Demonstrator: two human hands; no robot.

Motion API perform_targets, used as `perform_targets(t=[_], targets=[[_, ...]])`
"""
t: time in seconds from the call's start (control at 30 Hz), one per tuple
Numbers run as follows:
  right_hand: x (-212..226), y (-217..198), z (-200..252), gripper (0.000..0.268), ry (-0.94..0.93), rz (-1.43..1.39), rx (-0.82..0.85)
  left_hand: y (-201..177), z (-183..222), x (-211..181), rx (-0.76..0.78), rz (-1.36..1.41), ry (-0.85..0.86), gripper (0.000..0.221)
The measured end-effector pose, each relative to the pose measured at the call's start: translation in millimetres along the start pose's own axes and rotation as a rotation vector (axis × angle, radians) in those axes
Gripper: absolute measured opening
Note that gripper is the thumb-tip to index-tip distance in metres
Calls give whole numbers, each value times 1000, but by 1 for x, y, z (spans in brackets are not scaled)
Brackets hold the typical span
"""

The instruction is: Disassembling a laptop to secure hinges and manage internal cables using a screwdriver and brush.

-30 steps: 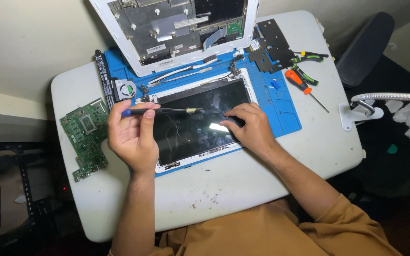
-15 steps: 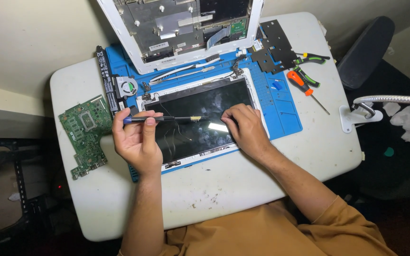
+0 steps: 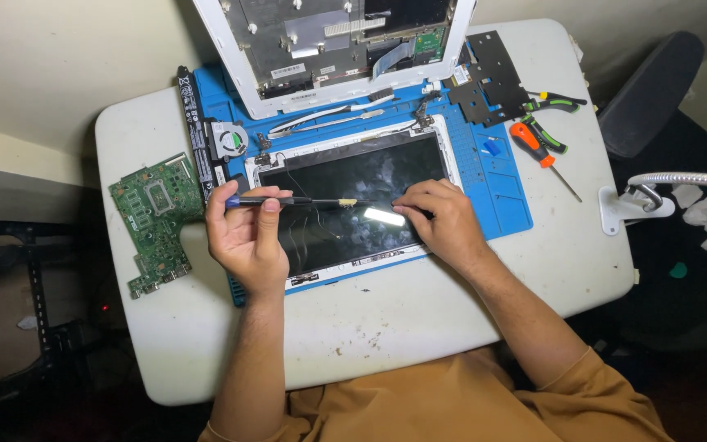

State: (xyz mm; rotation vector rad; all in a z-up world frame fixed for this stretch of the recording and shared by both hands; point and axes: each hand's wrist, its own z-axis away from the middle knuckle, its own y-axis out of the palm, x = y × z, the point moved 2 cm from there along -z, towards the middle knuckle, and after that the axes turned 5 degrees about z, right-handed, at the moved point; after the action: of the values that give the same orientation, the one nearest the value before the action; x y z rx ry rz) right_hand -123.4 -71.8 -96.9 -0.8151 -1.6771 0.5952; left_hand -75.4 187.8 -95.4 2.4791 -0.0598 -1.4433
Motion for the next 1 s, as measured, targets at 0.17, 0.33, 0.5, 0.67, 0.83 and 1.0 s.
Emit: perform_targets(t=[0.17,0.33,0.5,0.67,0.83,1.0], targets=[[9,-5,-3,7,-28,99,56,0,2,2,-9,24,-8,41],[15,-7,-2,13,-26,76,69,-5,2,2,-18,28,2,41],[15,-1,-4,11,-34,95,64,-5,2,2,-11,22,9,42],[18,5,-6,5,37,114,31,-4,1,2,-12,35,24,41],[17,7,-5,4,-30,156,33,-3,3,3,-14,39,17,41],[1,14,0,3,-14,-27,20,-2,6,0,-26,82,-2,42]])
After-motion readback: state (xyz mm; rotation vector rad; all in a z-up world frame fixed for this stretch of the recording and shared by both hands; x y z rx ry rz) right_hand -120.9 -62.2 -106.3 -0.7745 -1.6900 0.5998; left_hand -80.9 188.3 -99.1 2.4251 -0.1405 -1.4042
